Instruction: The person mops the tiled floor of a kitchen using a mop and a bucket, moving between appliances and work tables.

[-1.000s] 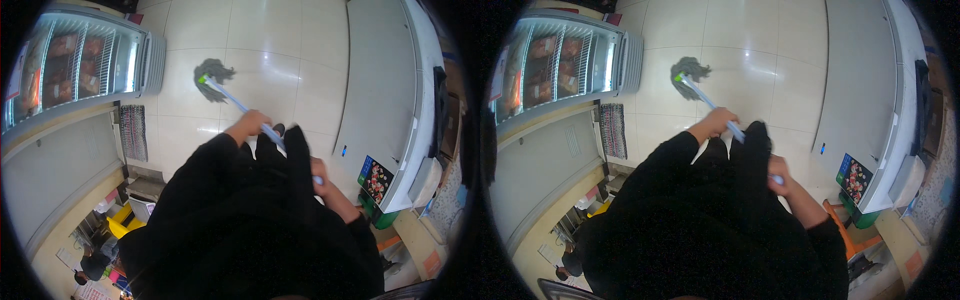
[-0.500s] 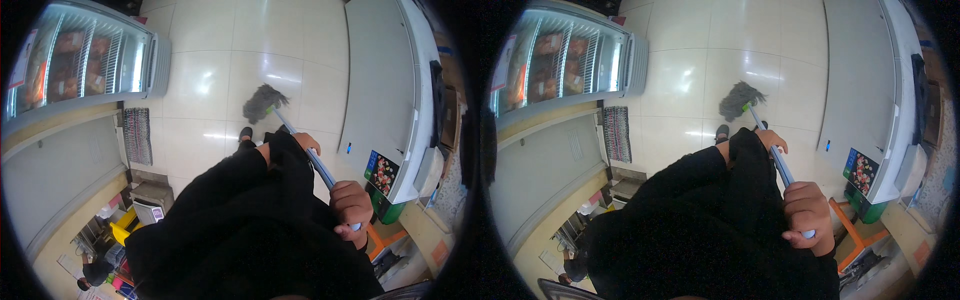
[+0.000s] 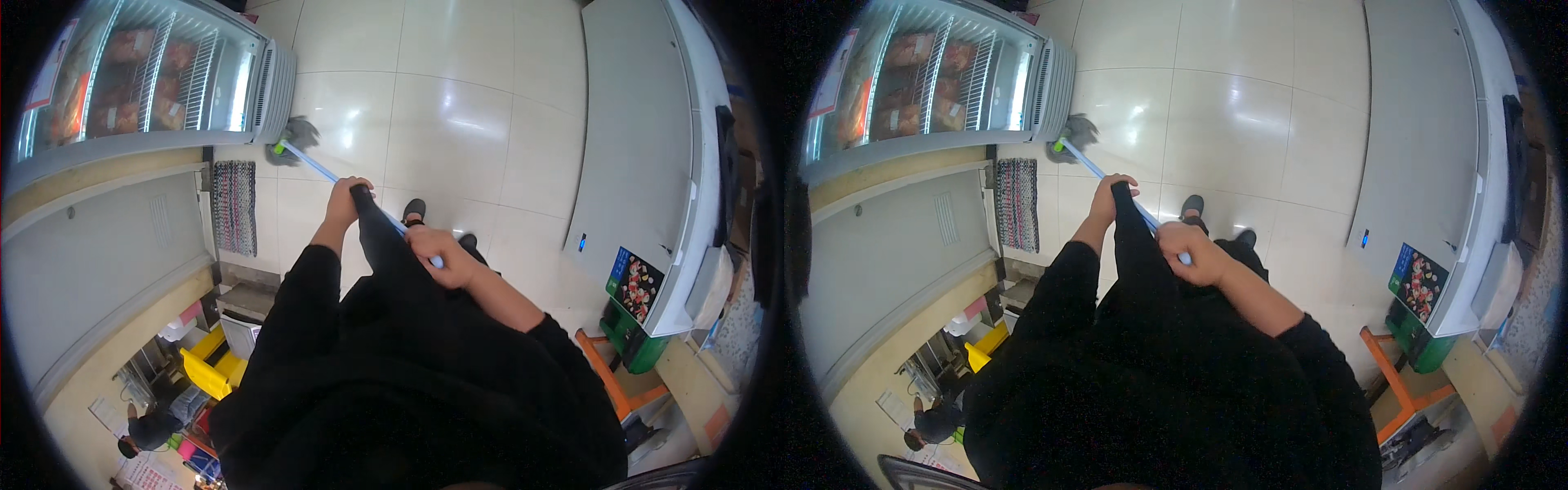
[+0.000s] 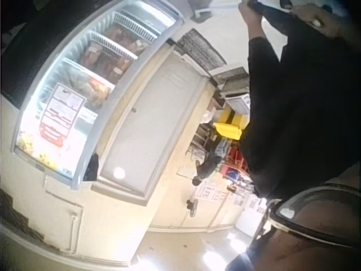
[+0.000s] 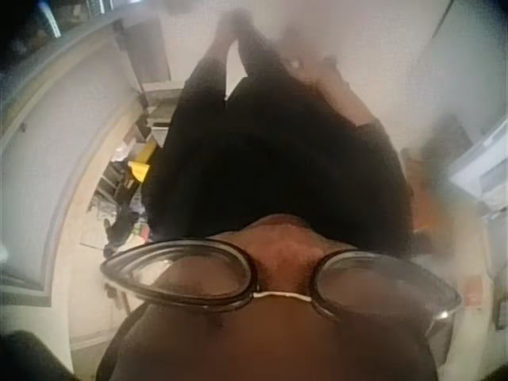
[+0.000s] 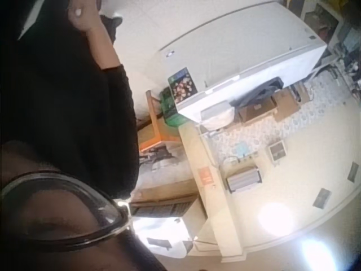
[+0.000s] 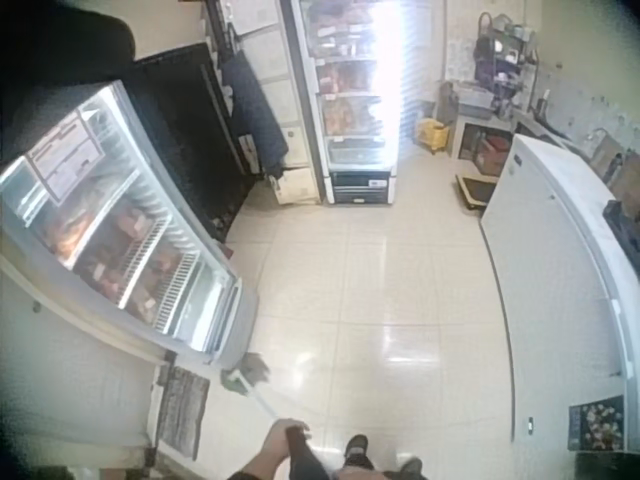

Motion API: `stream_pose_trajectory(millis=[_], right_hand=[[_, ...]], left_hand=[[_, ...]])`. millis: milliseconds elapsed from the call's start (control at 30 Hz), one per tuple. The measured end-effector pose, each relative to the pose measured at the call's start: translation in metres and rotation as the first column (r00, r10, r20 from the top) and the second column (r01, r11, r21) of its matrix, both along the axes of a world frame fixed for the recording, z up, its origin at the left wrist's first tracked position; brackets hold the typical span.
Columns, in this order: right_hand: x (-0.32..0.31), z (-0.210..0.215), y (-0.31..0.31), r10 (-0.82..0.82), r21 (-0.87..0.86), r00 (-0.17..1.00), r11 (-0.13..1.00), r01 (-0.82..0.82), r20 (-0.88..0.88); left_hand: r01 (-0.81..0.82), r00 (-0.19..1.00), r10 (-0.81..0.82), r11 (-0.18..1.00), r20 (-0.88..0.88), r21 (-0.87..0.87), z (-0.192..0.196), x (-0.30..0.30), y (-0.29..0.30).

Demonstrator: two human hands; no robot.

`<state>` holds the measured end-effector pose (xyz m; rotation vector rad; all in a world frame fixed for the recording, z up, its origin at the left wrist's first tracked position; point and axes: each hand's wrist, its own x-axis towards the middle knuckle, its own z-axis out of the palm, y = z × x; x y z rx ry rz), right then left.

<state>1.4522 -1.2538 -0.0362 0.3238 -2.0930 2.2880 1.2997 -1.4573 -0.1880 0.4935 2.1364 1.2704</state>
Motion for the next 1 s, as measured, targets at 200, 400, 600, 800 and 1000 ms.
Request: stream_pose_trajectory(millis=[200,400,600,800,1000], right_hand=[[0.072,0.103,0.084,-0.149,-0.016,0.982,0.989,0.149,-0.118],[0.188,0.190,0.146,-0.175,0.215,0.966,0.953,0.215,-0.189],[0.285,0.160,0.178,-0.398,0.294,0.883,0.837,0.461,-0.250],[0.338,0.152,0.213,-0.620,0.150,0.758,0.745,0.650,-0.205],[0.327,0.127,0.230,-0.638,-0.271,0.766,0.753,0.599,-0.079]], left_hand=[[0.027,0.892,-0.068,0.995,-0.446,-0.098,0.059,0.090,0.101],[0.592,0.805,-0.558,0.780,-0.201,0.205,0.068,0.236,0.265],[0.742,0.669,-0.629,0.537,-0.396,0.401,0.038,0.333,0.392],[0.886,0.452,-0.861,0.403,-0.233,0.227,0.051,0.350,0.427],[0.832,0.554,-0.818,0.551,-0.152,0.069,0.068,0.300,0.355]])
